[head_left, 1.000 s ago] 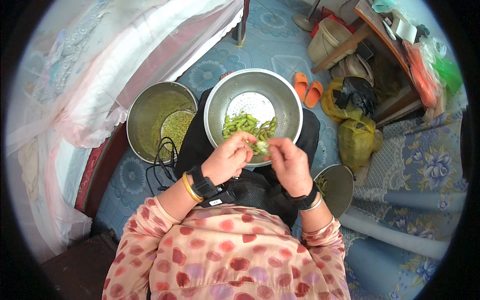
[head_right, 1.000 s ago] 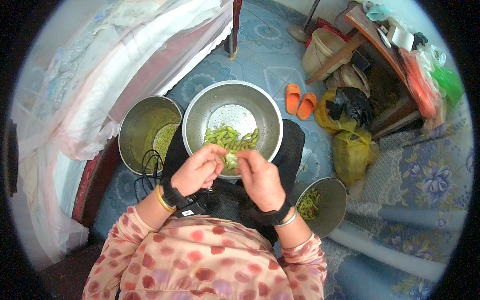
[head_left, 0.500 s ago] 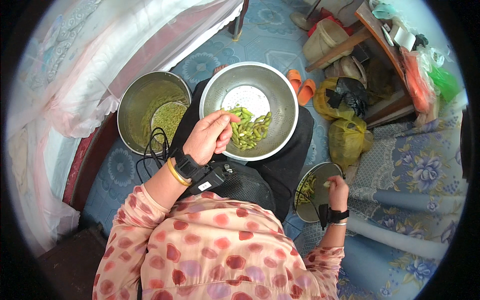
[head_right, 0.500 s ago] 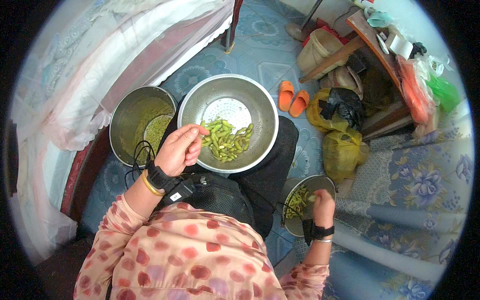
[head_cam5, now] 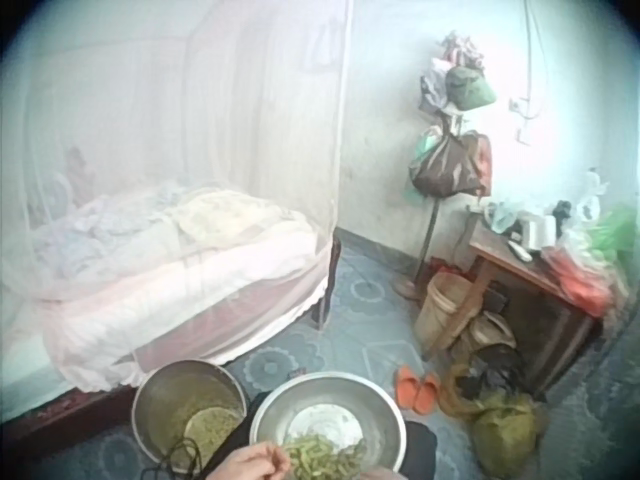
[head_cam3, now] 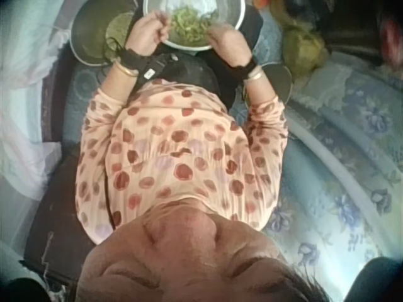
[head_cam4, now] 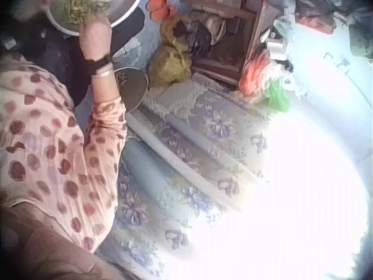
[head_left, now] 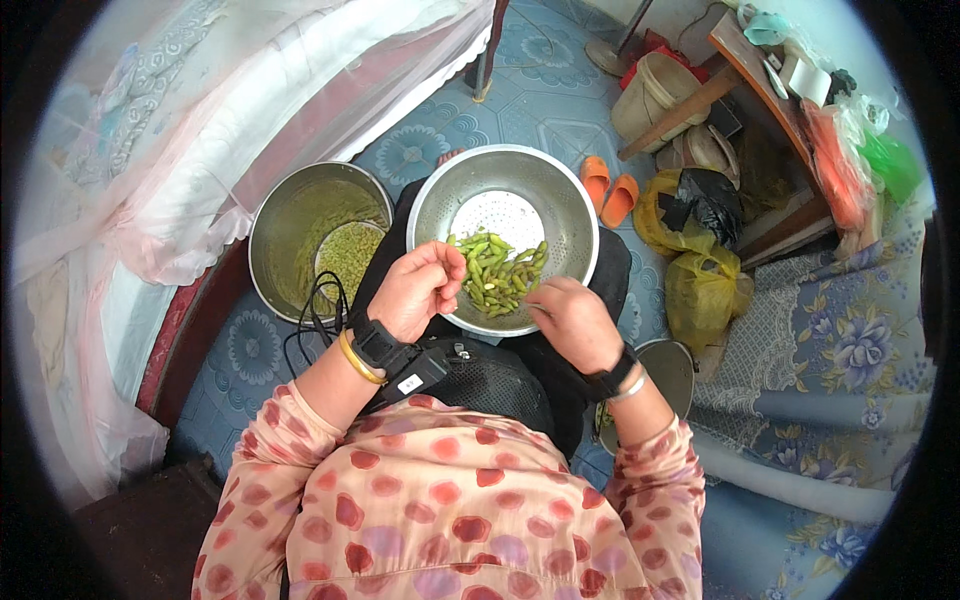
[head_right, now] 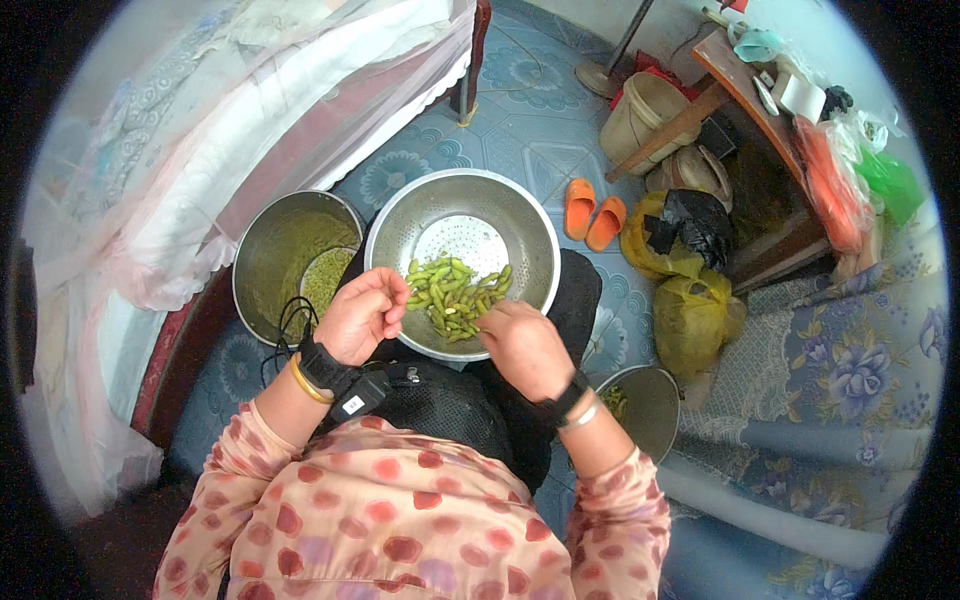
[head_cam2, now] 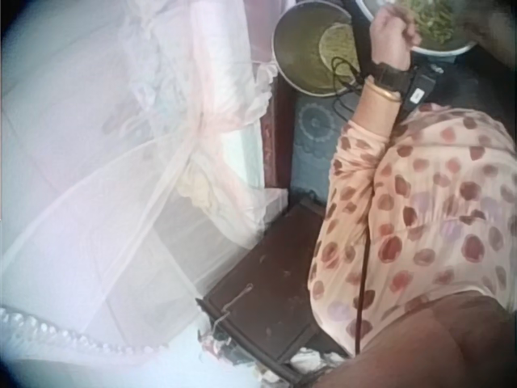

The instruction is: The person peels green pods by hand, dropping the inner beans into a metal bowl and placing the empty shells into a bucket.

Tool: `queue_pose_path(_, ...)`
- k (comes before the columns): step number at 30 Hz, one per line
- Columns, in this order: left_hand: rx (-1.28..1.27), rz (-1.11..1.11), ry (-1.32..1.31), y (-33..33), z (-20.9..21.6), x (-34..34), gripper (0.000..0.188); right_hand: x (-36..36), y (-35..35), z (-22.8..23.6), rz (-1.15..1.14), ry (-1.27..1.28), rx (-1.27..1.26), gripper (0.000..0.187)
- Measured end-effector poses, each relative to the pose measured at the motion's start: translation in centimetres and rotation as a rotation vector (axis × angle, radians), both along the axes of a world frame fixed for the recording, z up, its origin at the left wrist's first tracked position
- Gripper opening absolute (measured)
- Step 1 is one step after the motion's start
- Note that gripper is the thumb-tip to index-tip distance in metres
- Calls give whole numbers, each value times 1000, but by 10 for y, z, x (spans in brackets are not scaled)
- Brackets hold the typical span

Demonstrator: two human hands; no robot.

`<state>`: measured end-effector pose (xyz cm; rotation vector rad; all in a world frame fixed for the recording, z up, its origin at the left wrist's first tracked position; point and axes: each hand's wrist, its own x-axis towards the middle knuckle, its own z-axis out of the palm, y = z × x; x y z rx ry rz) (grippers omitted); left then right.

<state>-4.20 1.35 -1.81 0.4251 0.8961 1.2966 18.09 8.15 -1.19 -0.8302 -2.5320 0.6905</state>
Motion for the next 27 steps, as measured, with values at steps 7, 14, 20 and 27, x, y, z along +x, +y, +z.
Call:
queue_pose_path(7,-16,2,-69,1,-3,-3,11,-51,31,-37,108,-354,51,13)
queue_pose_path(14,-38,2,-134,2,-6,-8,7,-65,37,-55,130,-573,24,14)
queue_pose_path(20,-38,-21,-141,1,-7,-7,8,-71,40,-63,171,-624,23,13)
queue_pose_path(27,-58,-8,-141,0,-7,-5,9,-66,40,-69,98,-515,-79,12)
